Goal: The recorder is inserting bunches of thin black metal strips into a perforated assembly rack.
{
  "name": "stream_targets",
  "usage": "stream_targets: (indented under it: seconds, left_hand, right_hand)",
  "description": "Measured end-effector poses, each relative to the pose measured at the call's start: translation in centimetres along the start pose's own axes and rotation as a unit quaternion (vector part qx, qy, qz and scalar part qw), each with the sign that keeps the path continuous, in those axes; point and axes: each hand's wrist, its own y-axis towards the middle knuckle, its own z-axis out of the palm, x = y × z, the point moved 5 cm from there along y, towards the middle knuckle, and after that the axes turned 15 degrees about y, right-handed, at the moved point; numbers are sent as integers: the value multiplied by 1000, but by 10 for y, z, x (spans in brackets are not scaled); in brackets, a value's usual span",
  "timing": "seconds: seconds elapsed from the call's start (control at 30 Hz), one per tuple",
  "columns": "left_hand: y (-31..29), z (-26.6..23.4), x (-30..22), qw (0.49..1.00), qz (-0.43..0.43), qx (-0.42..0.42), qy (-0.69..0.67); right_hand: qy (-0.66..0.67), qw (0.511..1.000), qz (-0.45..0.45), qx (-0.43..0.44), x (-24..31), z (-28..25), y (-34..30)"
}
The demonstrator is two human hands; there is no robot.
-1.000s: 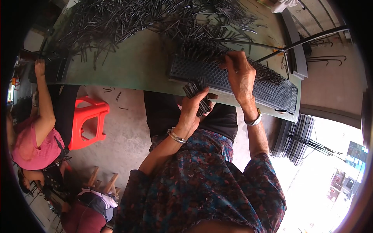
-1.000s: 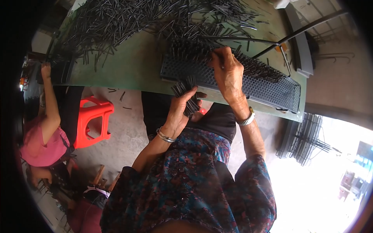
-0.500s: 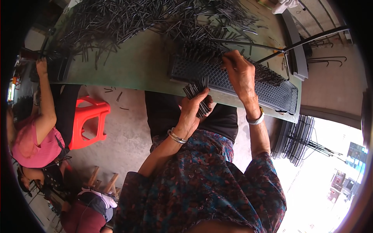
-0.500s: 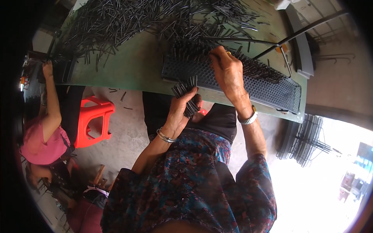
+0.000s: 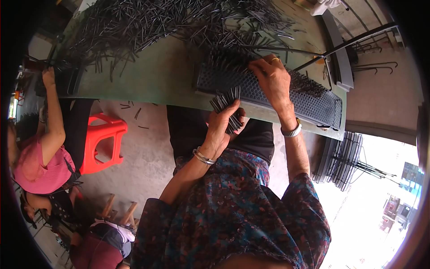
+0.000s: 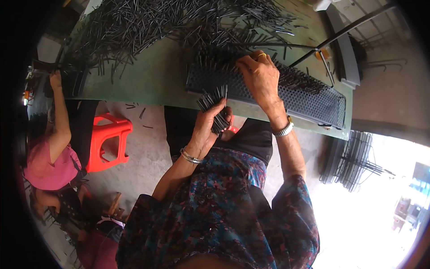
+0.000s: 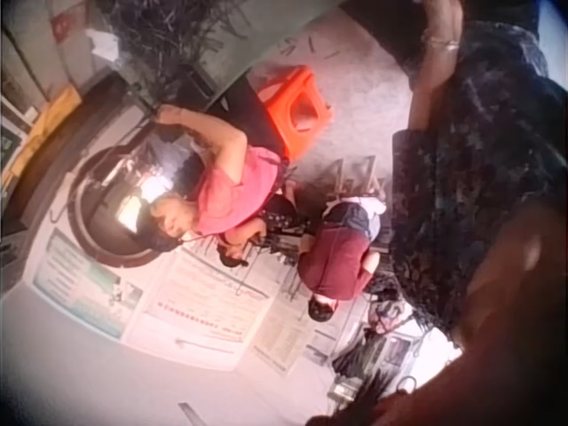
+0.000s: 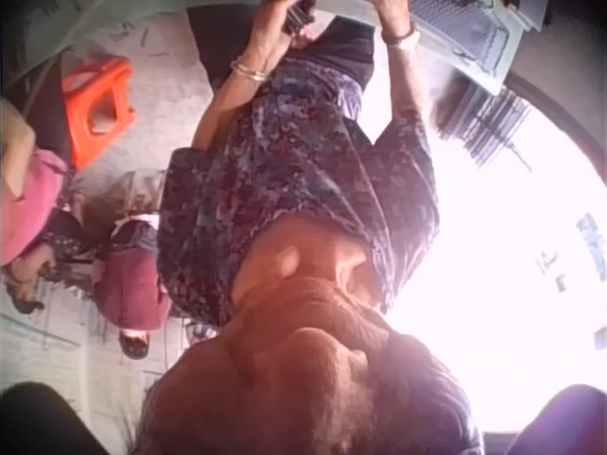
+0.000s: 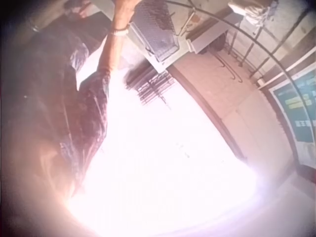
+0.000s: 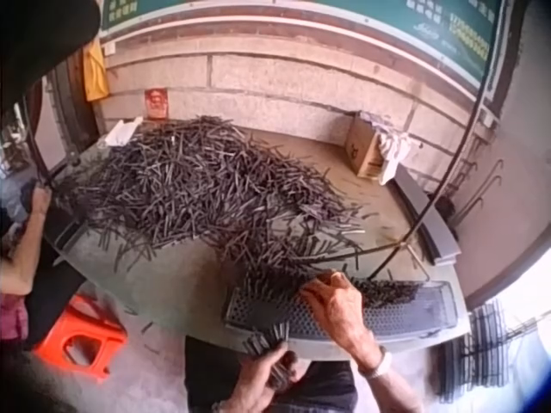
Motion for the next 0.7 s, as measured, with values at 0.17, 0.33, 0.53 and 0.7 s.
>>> stream_targets:
  seconds: [0.17,0.33,0.53,0.7]
  left_hand:
    - [-3,1,-5,1000,-2,4,24]
    - [-5,5,-7,1000,-4,2,28]
    - [-9,6,-11,996,-19,2,86]
    - [-8,7,-16,993,-24,8,118]
  right_hand:
    - [79,995,60,-10,4,-7,-14]
    - [340,888,261,167,-3,10,-35]
    - [402,842,289,214,-2,14,-40]
    - [445,817,312,194,-5,13,-41]
